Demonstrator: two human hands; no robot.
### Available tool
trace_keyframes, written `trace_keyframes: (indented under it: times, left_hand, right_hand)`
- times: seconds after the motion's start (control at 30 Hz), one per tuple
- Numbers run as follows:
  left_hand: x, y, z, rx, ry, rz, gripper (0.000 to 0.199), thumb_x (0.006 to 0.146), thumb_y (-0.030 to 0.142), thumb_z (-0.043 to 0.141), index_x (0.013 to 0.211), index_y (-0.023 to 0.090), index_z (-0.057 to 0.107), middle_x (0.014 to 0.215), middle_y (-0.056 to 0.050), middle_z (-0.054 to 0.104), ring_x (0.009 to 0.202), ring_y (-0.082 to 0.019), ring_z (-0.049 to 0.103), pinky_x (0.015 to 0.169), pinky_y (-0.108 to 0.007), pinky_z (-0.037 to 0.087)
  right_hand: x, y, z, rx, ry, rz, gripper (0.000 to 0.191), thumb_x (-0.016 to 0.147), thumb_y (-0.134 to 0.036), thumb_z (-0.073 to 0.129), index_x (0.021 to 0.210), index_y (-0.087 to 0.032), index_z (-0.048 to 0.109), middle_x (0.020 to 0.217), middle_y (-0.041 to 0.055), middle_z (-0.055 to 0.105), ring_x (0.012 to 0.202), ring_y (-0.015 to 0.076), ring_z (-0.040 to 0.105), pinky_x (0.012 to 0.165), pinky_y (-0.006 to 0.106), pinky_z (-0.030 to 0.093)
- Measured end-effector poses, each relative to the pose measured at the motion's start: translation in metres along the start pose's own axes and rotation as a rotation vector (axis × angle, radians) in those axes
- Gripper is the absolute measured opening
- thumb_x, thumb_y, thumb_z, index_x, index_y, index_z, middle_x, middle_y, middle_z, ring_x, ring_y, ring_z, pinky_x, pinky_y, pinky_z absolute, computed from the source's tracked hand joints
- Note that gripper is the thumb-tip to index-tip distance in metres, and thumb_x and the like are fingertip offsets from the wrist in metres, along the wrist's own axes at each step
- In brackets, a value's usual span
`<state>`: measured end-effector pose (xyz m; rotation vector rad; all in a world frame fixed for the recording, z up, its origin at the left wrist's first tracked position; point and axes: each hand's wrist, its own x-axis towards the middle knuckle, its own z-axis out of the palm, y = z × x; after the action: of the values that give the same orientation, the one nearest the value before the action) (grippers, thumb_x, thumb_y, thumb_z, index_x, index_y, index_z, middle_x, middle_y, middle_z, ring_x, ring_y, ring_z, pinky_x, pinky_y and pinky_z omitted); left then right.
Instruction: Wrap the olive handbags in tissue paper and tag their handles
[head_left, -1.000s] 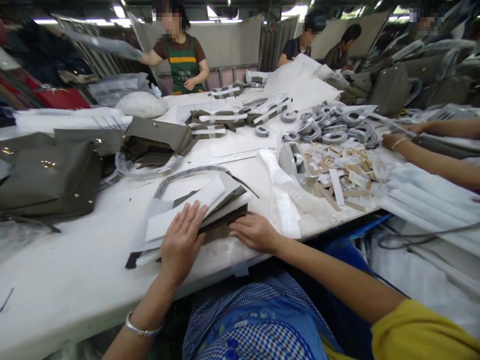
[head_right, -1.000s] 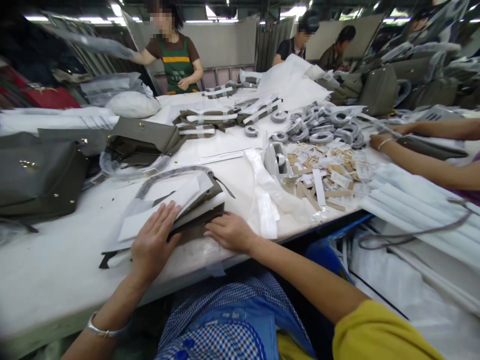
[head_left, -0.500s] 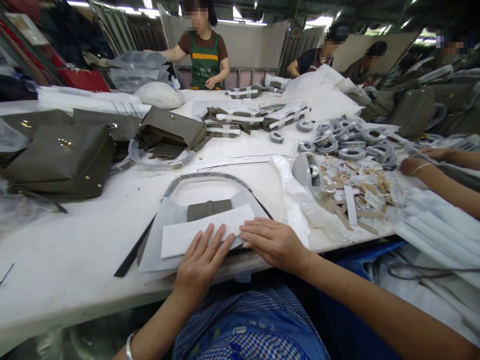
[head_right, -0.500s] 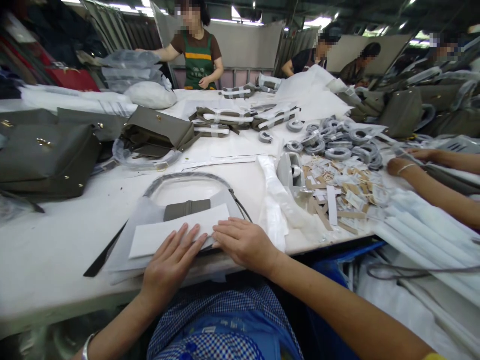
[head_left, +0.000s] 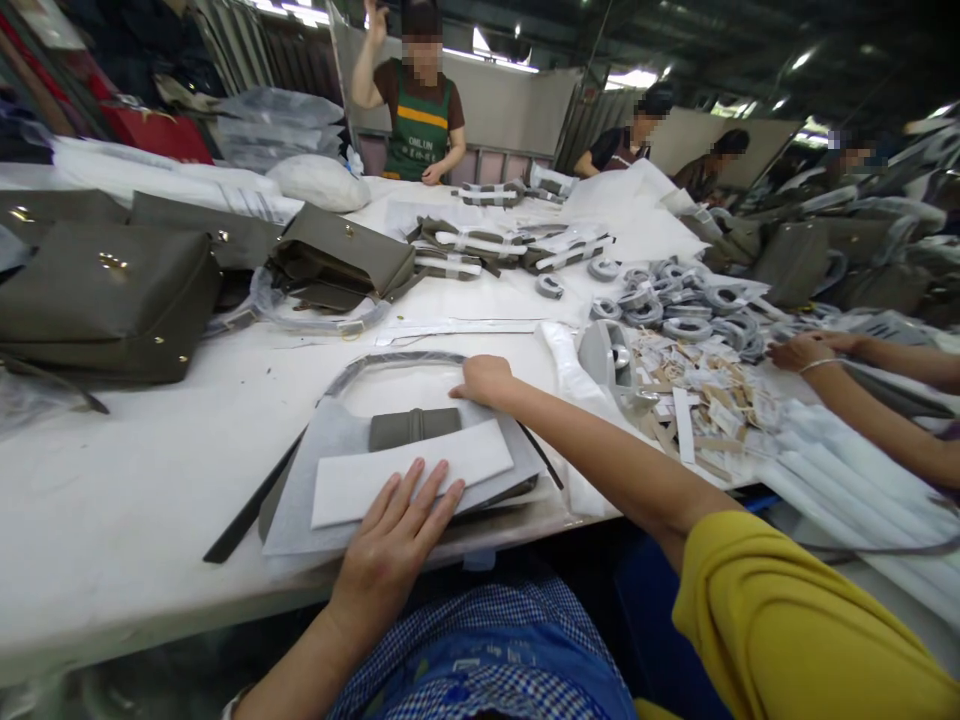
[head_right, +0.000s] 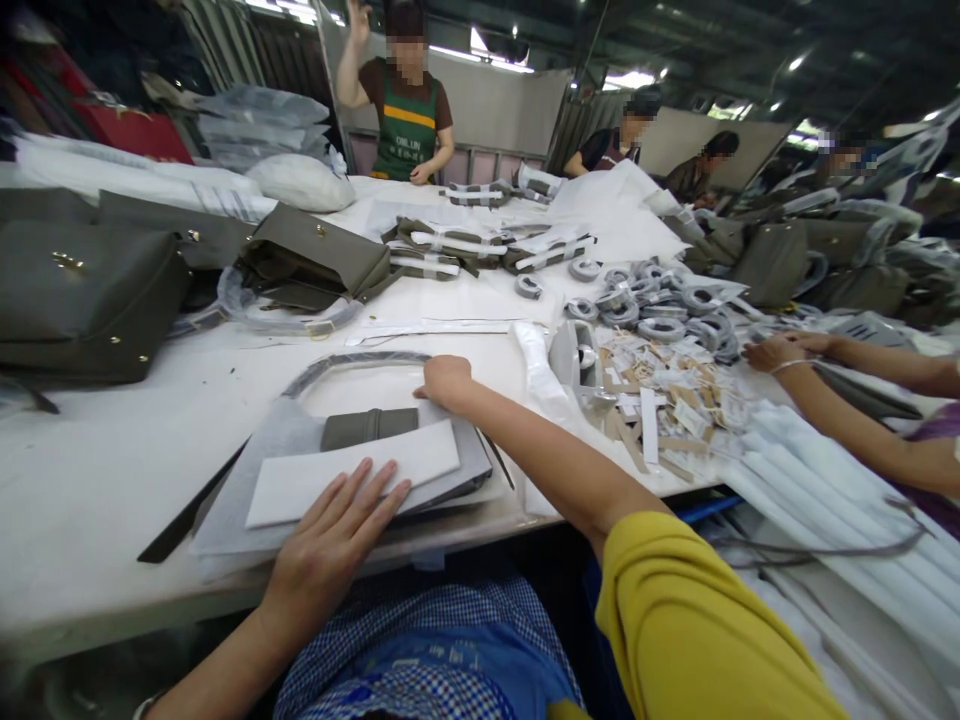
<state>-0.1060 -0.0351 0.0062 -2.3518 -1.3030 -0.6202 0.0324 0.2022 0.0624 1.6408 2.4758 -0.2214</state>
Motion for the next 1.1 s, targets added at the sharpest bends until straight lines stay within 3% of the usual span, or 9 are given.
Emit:
trace_keyframes:
  times: [0.1,0.23,0.4,0.5,0.57,0.67,0.77,0.93,1.1]
  left_hand:
    - [-0.004,-0.003,-0.004,-0.023,0.003,-0.001,0.047,0.099,0.012,0.036,0.143,0.02,0.048,0.149,-0.008,0.046,0.138,-0.031,0.042,0.11,-0.046,0.042]
    - [-0.013,-0.01,-0.011,-0.041,-0.013,-0.003,0.049,0.098,0.01,0.033,0.145,0.021,0.046,0.151,-0.007,0.045,0.14,-0.029,0.04,0.114,-0.045,0.038]
    - [-0.021,-0.015,-0.013,-0.006,-0.067,0.042,0.051,0.098,0.01,0.034,0.148,0.02,0.041,0.153,-0.007,0.041,0.142,-0.03,0.037,0.113,-0.046,0.039]
    - [-0.02,-0.016,-0.012,-0.014,-0.068,0.038,0.052,0.097,0.009,0.036,0.148,0.021,0.041,0.153,-0.006,0.041,0.142,-0.029,0.036,0.114,-0.046,0.039]
    - [-0.018,-0.016,-0.01,-0.024,-0.062,0.036,0.052,0.097,0.009,0.037,0.147,0.021,0.041,0.153,-0.006,0.042,0.141,-0.029,0.037,0.114,-0.046,0.039]
    - [-0.014,-0.018,-0.007,-0.032,-0.046,0.017,0.051,0.097,0.01,0.036,0.147,0.02,0.042,0.152,-0.007,0.043,0.14,-0.03,0.039,0.112,-0.047,0.042]
    - [-0.01,-0.021,-0.003,-0.036,-0.042,-0.017,0.05,0.098,0.012,0.039,0.147,0.02,0.042,0.152,-0.007,0.042,0.141,-0.031,0.038,0.111,-0.048,0.042]
    - [-0.004,-0.027,0.004,-0.027,-0.072,-0.042,0.05,0.098,0.016,0.044,0.148,0.022,0.04,0.153,-0.006,0.041,0.142,-0.031,0.037,0.112,-0.049,0.041]
    - [-0.002,-0.028,0.006,-0.019,-0.098,-0.06,0.052,0.098,0.016,0.045,0.149,0.023,0.038,0.154,-0.004,0.04,0.143,-0.03,0.035,0.113,-0.049,0.04]
  right_hand:
    - [0.009,-0.002,0.003,0.007,-0.048,0.026,0.043,0.077,-0.048,0.075,0.102,-0.013,0.073,0.113,0.0195,0.071,0.108,0.0327,0.066,0.086,0.038,0.053]
    - [0.007,0.003,0.008,0.078,-0.053,0.01,0.028,0.078,-0.044,0.072,0.09,-0.018,0.074,0.104,0.0118,0.074,0.099,0.0282,0.068,0.079,0.035,0.053]
    - [0.008,0.014,0.012,0.196,0.084,-0.069,0.022,0.086,-0.041,0.065,0.092,-0.02,0.069,0.101,0.0041,0.073,0.094,0.0194,0.066,0.074,0.026,0.047]
    - [0.01,0.021,0.002,0.272,0.18,-0.113,0.024,0.091,-0.038,0.059,0.097,-0.016,0.067,0.099,0.0045,0.073,0.088,0.0153,0.064,0.074,0.023,0.043]
    - [0.006,0.025,-0.007,0.398,0.263,-0.145,0.022,0.089,-0.035,0.062,0.096,-0.015,0.066,0.087,0.0025,0.073,0.079,0.0142,0.064,0.072,0.023,0.043]
    - [-0.016,0.028,-0.015,0.66,0.387,-0.235,0.022,0.082,-0.03,0.07,0.098,-0.015,0.066,0.071,-0.0021,0.073,0.07,0.0149,0.066,0.071,0.025,0.047]
    - [-0.054,0.028,-0.011,0.8,0.427,-0.393,0.025,0.082,-0.027,0.071,0.104,-0.017,0.069,0.086,-0.0001,0.078,0.082,0.0177,0.072,0.079,0.027,0.053]
    - [-0.111,0.027,0.015,0.637,0.432,-0.576,0.021,0.091,-0.015,0.058,0.101,-0.022,0.075,0.103,0.0007,0.077,0.097,0.0176,0.073,0.091,0.029,0.056]
    - [-0.129,0.025,0.039,0.456,0.55,-0.688,0.027,0.094,-0.01,0.051,0.11,-0.019,0.071,0.111,0.0037,0.075,0.109,0.0176,0.069,0.102,0.035,0.053]
